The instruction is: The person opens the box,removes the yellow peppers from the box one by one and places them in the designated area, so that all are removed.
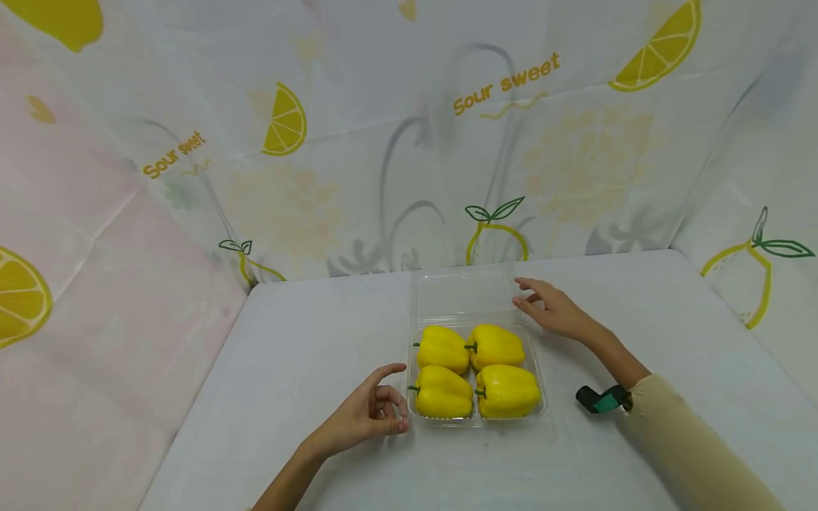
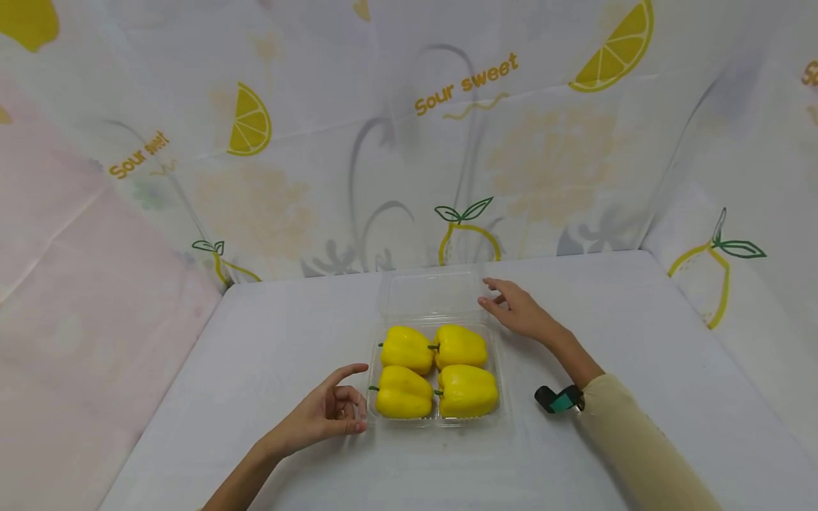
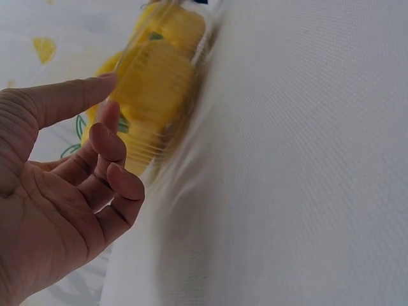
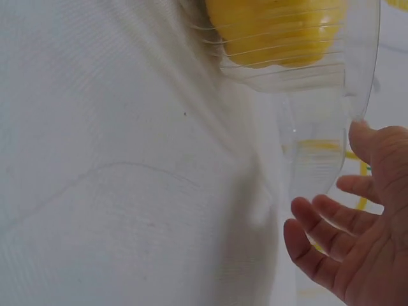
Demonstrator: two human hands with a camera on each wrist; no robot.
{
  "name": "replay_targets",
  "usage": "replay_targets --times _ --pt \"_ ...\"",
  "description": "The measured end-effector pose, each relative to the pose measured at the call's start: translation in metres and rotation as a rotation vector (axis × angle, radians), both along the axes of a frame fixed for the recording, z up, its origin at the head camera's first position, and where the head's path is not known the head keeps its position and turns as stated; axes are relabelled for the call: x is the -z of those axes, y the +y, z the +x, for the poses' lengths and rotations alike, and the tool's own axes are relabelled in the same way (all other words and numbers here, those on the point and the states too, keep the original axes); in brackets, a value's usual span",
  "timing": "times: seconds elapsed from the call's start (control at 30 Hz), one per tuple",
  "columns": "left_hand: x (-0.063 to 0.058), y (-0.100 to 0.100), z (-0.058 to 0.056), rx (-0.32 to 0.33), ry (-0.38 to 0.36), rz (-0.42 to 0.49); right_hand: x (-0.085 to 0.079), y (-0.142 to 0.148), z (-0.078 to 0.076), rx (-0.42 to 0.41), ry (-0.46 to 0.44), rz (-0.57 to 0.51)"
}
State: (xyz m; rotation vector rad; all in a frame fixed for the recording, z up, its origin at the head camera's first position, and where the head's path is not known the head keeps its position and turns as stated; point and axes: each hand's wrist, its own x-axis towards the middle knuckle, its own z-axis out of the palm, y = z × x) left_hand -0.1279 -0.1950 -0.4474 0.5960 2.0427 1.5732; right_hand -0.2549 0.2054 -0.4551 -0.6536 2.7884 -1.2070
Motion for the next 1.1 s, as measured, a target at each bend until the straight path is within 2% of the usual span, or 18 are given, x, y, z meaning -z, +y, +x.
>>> replay_targets --times 0.23,0.53,0.87,1.1 --pt "-0.001 0.001 0.001 -0.003 0.006 -0.022 -0.012 0.001 0.007 0.026 0.039 0.033" --pt "-0.003 0.001 0.001 -0.004 0.094 -0.112 -0.028 0.001 0.024 0.004 0.078 0.049" --pt "-0.001 0.000 -0.001 -0.026 0.138 -0.165 -0.039 0.000 0.046 -0.076 0.149 0.078" --pt "0.000 -0.001 -0.002 -0.013 0.172 -0.201 -0.047 -0.003 0.065 -0.141 0.103 0.086"
